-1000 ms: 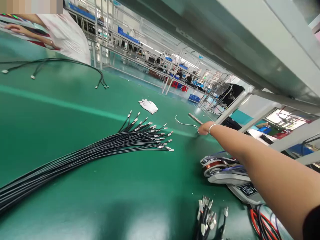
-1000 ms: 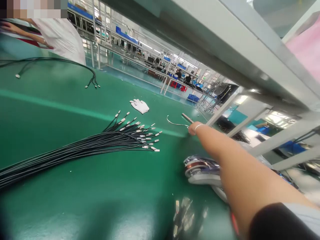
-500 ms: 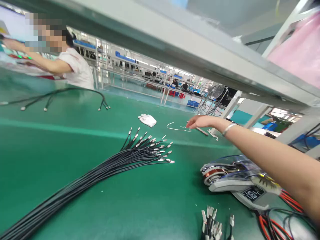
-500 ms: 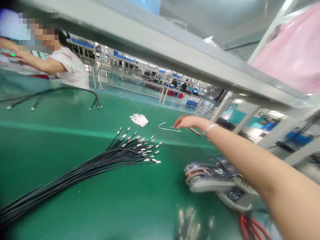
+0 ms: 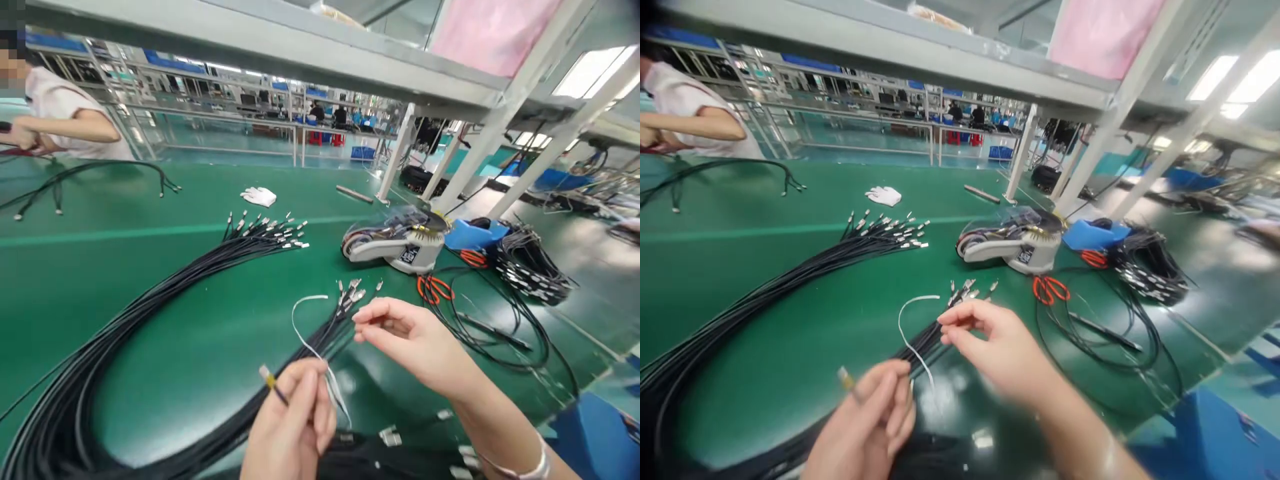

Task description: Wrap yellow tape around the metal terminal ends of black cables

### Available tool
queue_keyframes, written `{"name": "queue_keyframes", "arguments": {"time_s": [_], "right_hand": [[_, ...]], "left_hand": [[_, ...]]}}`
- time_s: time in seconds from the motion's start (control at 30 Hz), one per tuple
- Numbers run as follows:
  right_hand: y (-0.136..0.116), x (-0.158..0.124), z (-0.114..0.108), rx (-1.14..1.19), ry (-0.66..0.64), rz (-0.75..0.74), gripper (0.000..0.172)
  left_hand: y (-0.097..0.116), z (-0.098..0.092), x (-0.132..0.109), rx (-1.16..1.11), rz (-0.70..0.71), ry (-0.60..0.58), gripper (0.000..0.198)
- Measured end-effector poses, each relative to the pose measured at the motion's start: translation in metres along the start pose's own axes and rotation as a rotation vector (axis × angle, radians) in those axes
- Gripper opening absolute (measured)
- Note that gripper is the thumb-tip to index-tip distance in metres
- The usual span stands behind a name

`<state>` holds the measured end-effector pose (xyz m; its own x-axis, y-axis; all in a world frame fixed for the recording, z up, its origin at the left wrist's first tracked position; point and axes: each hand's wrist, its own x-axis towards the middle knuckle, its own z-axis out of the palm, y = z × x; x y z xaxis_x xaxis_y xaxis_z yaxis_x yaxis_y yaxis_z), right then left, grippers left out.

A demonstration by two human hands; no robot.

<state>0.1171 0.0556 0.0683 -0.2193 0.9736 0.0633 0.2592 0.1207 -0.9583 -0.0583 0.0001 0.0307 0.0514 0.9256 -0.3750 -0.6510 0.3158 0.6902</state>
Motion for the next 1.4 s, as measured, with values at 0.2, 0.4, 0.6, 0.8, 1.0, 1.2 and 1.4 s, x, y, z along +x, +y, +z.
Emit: {"name": "queue_keyframes", "arguments": {"time_s": [0.2, 0.4, 0.6, 0.8, 1.0, 1.2, 1.4], "right_hand": [[0.024, -0.030, -0.019, -0.408, -0.375, -0.307, 0.027], [0.050, -0.021, -0.001, -0.646, -0.686, -0.613, 0.038], [0.059, -0.013, 0.017, -0.702, -0.711, -0.682, 0.013], [0.054, -0.031, -0.025, -0.242, -0.215, -0.417, 0.007], [0.049, -0.070, -0.060, 0.109, 0.130, -0.288, 0.008], [0.063, -0.090, -0.064, 0.127, 0.122, -0.060, 0.007], [0.064, -0.086, -0.067, 0.179, 0.010, 0.025, 0.016]], "left_hand": [[-0.007, 0.015, -0.053, 0.043, 0.110, 0.057, 0.016], [-0.028, 0.023, -0.093, 0.104, 0.174, 0.154, 0.015], [-0.029, 0.027, -0.099, 0.174, 0.195, 0.234, 0.014], [-0.018, 0.035, -0.076, 0.260, 0.180, 0.187, 0.021], [-0.011, 0.075, -0.019, 0.544, 0.086, -0.077, 0.035], [-0.031, 0.109, 0.008, 0.543, 0.059, -0.276, 0.037], [-0.041, 0.110, 0.020, 0.469, 0.108, -0.212, 0.027]]}}
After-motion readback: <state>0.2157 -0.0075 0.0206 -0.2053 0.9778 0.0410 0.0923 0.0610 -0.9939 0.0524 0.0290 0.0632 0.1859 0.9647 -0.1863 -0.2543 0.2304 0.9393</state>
